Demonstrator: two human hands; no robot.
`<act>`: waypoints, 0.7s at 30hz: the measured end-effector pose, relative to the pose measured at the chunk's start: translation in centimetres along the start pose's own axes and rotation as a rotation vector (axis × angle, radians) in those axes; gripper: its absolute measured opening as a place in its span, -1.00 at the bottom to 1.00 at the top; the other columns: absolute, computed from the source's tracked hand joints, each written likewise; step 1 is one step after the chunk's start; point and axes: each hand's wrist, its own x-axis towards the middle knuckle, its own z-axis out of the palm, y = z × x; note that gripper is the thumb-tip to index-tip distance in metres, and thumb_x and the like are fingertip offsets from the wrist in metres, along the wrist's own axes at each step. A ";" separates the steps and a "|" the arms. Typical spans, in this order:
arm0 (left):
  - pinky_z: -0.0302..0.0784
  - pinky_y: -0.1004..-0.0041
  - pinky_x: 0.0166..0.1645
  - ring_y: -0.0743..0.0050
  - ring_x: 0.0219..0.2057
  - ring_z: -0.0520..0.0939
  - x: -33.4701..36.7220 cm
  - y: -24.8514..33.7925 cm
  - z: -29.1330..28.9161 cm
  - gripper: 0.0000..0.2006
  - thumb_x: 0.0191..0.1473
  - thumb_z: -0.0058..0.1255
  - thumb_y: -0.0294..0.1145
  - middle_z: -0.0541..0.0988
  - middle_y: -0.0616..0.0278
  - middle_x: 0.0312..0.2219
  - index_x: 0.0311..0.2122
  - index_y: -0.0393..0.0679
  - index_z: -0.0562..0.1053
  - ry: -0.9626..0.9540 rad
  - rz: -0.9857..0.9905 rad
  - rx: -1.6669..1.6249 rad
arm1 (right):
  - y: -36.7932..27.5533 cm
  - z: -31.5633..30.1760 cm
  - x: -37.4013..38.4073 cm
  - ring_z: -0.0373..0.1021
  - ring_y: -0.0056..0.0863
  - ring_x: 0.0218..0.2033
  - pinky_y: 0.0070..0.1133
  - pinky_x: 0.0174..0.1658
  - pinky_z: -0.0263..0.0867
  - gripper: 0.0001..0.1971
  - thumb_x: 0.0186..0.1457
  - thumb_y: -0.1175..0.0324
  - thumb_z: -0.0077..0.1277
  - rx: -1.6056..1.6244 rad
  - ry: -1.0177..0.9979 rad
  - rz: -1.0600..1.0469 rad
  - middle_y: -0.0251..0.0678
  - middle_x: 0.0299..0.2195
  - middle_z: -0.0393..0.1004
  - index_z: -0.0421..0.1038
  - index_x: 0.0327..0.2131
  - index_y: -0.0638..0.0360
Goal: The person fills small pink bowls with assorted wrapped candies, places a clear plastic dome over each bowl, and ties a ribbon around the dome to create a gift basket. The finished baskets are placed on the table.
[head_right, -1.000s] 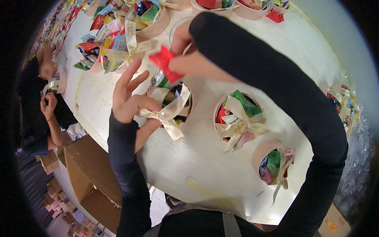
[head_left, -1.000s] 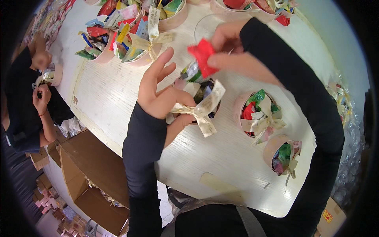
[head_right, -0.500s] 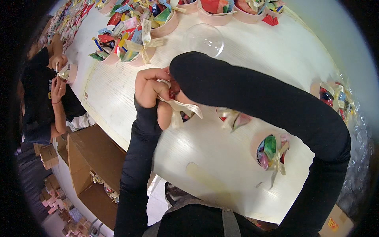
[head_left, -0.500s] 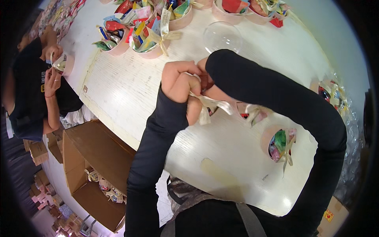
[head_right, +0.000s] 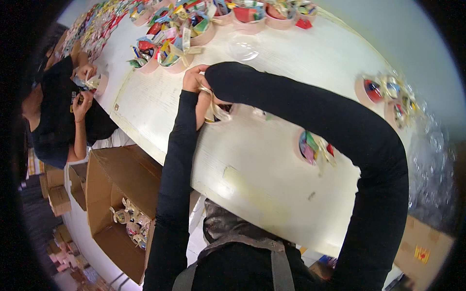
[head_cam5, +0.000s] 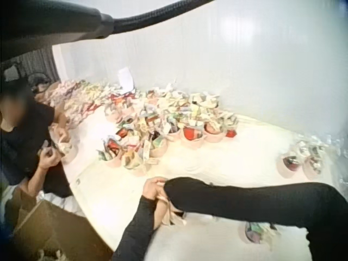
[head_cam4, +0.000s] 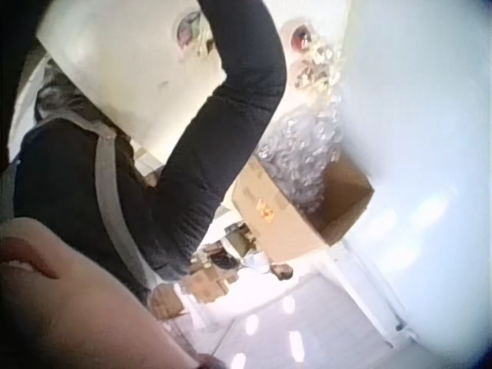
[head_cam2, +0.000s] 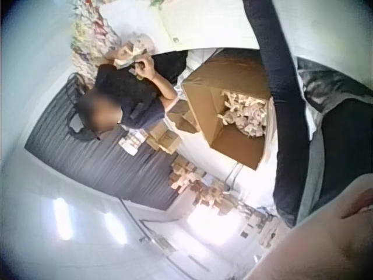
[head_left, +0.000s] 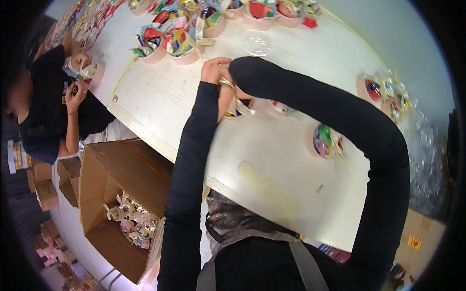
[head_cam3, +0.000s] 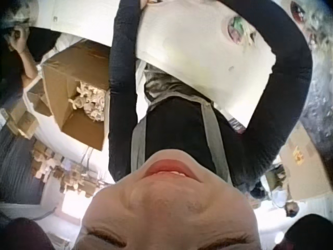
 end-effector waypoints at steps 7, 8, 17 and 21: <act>0.30 0.41 -0.09 0.25 -0.17 0.39 3.8 -1.3 0.0 -0.61 -0.23 -0.12 -0.65 0.34 0.08 -0.16 -0.17 -0.23 0.26 -0.125 -0.472 -0.053 | 1.5 -3.9 -12.4 0.34 -0.70 -0.33 -0.72 -0.27 0.22 -0.74 -0.04 0.34 0.05 0.346 0.557 -0.115 -0.39 -0.36 0.48 0.42 -0.22 0.13; 0.27 0.40 -0.06 0.24 -0.13 0.36 3.5 0.0 -3.3 -0.58 -0.22 -0.12 -0.64 0.32 0.09 -0.12 -0.13 -0.22 0.23 -0.062 -0.457 0.025 | 0.9 -4.1 -14.3 0.31 -0.72 -0.28 -0.73 -0.24 0.21 -0.76 -0.01 0.37 0.03 0.400 0.686 -0.093 -0.40 -0.31 0.47 0.42 -0.21 0.13; 0.19 0.33 0.12 0.27 0.06 0.32 -2.9 7.1 -6.0 -0.49 -0.08 -0.17 -0.49 0.29 0.06 0.02 0.08 -0.23 0.19 0.186 -0.188 0.060 | 4.3 10.5 -29.6 0.12 -0.54 0.10 -0.56 0.10 0.06 -0.52 0.12 0.42 -0.23 0.763 0.893 0.370 -0.22 0.07 0.21 0.06 0.14 0.20; 0.14 0.35 0.17 0.11 0.09 0.29 -6.1 14.7 5.2 -0.43 -0.18 -0.06 -0.59 0.27 -0.02 0.05 0.06 -0.17 0.26 -0.566 0.340 0.426 | 3.0 11.0 -25.5 0.07 -0.44 0.14 -0.53 0.19 -0.08 -0.47 0.11 0.34 -0.22 0.961 0.559 0.117 -0.13 0.11 0.14 0.00 0.15 0.28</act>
